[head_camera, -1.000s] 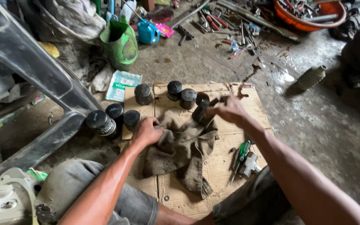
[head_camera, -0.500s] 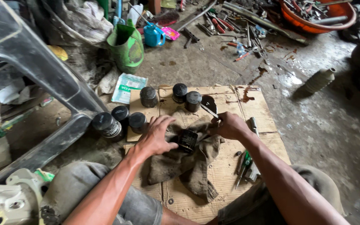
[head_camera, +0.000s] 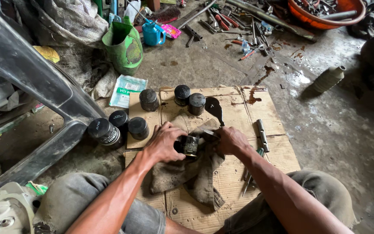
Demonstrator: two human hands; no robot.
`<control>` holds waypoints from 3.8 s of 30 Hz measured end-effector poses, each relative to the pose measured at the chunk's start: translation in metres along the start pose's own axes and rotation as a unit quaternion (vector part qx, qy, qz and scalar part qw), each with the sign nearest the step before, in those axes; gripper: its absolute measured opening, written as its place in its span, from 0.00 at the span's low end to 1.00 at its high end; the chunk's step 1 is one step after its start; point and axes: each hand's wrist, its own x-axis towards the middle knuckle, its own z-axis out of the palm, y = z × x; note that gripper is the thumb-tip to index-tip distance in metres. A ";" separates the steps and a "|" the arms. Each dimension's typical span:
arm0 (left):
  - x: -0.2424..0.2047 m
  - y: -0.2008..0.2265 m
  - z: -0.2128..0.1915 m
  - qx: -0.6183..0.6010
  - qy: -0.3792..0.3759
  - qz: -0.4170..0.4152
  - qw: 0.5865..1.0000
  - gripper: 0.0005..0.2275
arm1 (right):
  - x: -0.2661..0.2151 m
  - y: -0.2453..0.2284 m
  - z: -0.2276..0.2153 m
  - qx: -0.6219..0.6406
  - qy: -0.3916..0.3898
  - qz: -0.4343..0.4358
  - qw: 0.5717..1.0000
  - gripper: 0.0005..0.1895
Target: The person wipes used oil filters with a cloth on a piece of cardboard on the floor, handling the filters one at a time and setting them back down.
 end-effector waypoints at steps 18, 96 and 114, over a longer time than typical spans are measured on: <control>0.005 -0.009 -0.004 -0.038 0.100 -0.128 0.986 0.40 | -0.028 -0.010 -0.029 0.119 -0.140 -0.020 0.983 0.20; 0.195 0.022 -0.018 0.141 -0.054 -0.184 0.971 0.19 | -0.023 -0.072 -0.049 0.033 0.064 -0.213 0.974 0.14; 0.042 0.025 -0.101 -0.284 0.162 -0.181 0.928 0.35 | -0.045 -0.007 -0.067 0.053 -0.075 -0.029 0.995 0.24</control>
